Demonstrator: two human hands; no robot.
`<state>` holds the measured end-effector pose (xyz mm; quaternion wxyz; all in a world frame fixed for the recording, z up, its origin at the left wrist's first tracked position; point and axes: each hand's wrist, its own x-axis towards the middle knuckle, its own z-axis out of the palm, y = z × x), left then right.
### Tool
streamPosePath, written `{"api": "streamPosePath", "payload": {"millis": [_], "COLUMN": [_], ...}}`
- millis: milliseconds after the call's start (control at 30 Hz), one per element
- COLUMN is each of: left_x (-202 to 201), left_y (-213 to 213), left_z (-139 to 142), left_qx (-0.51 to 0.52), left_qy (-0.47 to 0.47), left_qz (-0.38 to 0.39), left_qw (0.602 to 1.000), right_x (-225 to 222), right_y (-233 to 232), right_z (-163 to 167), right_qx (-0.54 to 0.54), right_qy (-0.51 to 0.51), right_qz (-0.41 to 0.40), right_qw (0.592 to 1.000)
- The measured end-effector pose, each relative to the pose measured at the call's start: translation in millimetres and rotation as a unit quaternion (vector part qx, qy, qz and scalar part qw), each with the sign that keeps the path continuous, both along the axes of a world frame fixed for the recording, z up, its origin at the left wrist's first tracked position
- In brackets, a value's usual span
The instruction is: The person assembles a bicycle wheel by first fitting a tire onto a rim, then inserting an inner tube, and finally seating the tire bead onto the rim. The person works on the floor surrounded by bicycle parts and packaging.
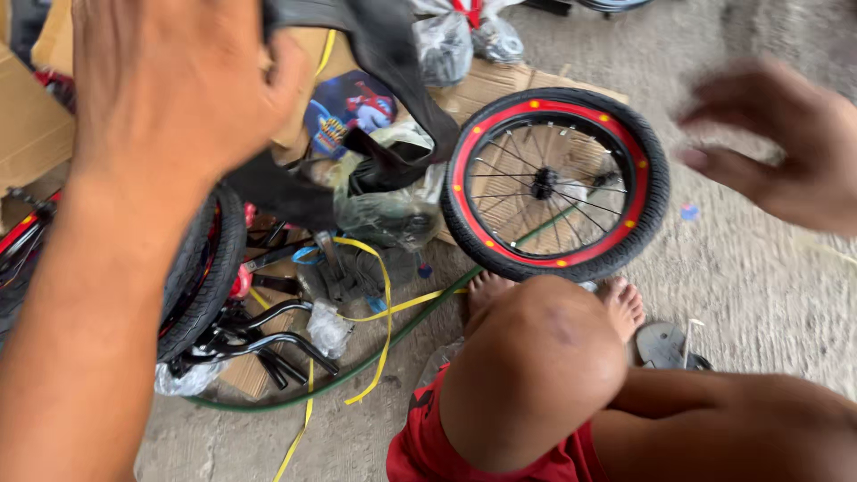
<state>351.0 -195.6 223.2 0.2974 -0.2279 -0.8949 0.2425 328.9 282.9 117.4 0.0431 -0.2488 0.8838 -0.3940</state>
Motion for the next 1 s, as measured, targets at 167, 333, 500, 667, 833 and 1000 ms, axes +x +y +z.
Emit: {"api": "streamPosePath", "payload": {"millis": [167, 333, 500, 667, 833, 1000], "left_x": [28.3, 28.4, -1.0, -35.9, -47.6, -62.0], "left_y": [72.9, 100.3, 115.3, 121.5, 138.6, 194.4], "left_z": [25.4, 55.0, 66.6, 44.2, 3.0, -28.8], "left_qx": [0.052, 0.146, 0.244, 0.283, 0.353, 0.779], "left_qy": [-0.008, -0.077, -0.16, -0.229, -0.204, -0.258], "left_qz": [-0.13, -0.238, -0.281, -0.255, -0.185, -0.275], "left_qw": [0.99, 0.957, 0.914, 0.896, 0.894, 0.5], "right_x": [7.2, 12.7, 3.8, 54.8, 105.7, 79.5], "right_y": [-83.7, -92.0, -48.3, -23.5, -75.4, -92.0], "right_z": [86.4, 99.8, 74.6, 92.1, 121.1, 137.6], "right_qx": [-0.045, -0.151, -0.195, -0.205, -0.144, -0.107], "right_qy": [0.127, 0.035, -0.109, -0.187, 0.054, 0.169], "right_qz": [0.15, 0.155, 0.107, 0.052, 0.237, 0.263], "right_qw": [0.979, 0.976, 0.969, 0.959, 0.959, 0.944]}}
